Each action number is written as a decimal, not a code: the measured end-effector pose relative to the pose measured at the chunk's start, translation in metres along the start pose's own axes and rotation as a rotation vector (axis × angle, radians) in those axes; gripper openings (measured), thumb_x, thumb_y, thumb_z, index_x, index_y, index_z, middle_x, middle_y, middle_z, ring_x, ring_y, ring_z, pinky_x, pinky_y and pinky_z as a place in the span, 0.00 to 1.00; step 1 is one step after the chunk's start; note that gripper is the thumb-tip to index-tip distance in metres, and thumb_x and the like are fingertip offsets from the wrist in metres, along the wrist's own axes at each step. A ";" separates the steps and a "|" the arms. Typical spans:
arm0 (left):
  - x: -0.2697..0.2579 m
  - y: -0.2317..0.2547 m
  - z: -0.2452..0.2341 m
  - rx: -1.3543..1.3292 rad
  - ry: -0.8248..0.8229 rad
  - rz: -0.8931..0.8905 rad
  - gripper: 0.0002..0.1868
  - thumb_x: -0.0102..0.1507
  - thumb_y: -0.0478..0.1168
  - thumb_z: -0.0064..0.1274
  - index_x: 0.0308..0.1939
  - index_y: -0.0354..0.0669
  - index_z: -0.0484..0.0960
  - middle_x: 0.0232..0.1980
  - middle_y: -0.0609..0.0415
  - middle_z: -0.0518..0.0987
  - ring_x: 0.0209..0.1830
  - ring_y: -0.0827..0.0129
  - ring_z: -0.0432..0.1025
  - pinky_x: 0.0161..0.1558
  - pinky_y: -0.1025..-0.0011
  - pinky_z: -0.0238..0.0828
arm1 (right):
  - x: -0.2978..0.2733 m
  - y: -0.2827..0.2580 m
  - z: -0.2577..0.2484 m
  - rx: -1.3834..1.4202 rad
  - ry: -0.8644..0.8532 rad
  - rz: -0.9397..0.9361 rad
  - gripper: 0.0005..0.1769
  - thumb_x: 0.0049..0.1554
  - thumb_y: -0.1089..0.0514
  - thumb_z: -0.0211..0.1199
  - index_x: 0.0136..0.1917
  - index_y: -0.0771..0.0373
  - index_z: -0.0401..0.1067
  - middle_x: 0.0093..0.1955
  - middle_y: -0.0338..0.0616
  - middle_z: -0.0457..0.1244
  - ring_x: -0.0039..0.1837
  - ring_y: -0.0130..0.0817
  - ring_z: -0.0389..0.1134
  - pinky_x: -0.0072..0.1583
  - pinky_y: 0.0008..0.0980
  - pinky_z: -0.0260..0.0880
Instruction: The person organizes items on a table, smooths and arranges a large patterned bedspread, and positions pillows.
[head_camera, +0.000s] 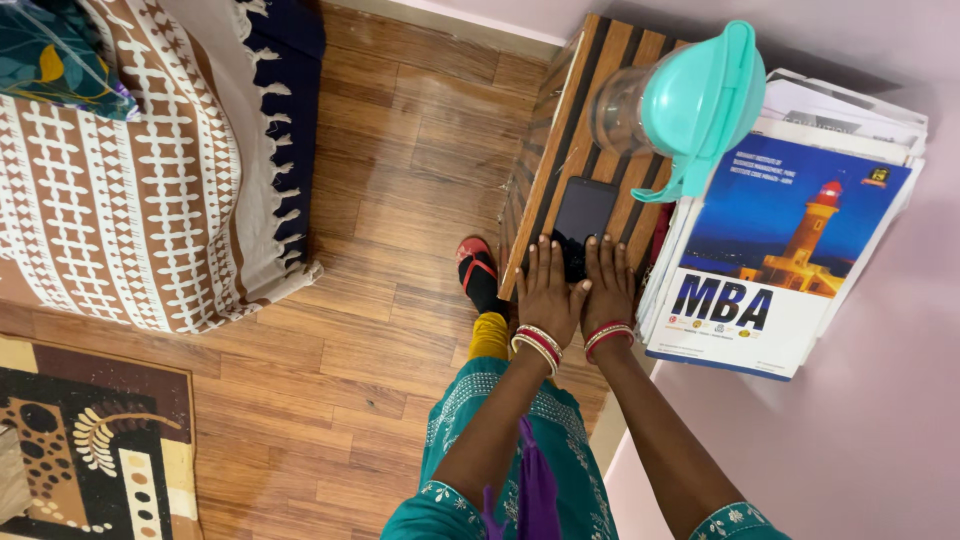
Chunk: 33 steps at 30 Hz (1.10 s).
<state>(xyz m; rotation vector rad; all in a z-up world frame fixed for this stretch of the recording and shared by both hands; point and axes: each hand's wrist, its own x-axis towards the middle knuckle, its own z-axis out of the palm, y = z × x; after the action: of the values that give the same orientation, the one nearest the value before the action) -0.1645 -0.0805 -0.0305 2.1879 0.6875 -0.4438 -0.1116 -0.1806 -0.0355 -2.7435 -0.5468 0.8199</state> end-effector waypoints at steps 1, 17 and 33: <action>0.000 0.001 0.000 0.012 0.013 0.001 0.45 0.71 0.65 0.25 0.81 0.34 0.44 0.86 0.44 0.39 0.85 0.54 0.32 0.78 0.46 0.26 | 0.001 0.001 -0.002 0.000 0.003 0.007 0.38 0.66 0.48 0.45 0.84 0.49 0.38 0.87 0.43 0.34 0.86 0.42 0.30 0.80 0.48 0.33; -0.039 0.071 0.076 -0.492 -0.130 0.238 0.49 0.71 0.67 0.26 0.80 0.27 0.47 0.84 0.33 0.46 0.86 0.47 0.40 0.82 0.55 0.37 | -0.055 0.094 -0.029 0.038 0.146 0.417 0.54 0.60 0.44 0.58 0.86 0.57 0.30 0.88 0.51 0.23 0.87 0.57 0.20 0.76 0.76 0.34; -0.024 0.063 0.071 -0.811 -0.372 0.106 0.49 0.68 0.70 0.26 0.79 0.33 0.48 0.83 0.37 0.48 0.84 0.52 0.44 0.77 0.64 0.41 | -0.053 0.093 -0.033 0.115 0.078 0.408 0.55 0.62 0.42 0.57 0.85 0.58 0.25 0.87 0.55 0.19 0.86 0.62 0.17 0.71 0.84 0.35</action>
<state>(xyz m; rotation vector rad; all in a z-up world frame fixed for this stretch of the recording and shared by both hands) -0.1522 -0.1777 -0.0263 1.3228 0.4326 -0.4076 -0.1077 -0.2903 -0.0123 -2.8013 0.0814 0.7924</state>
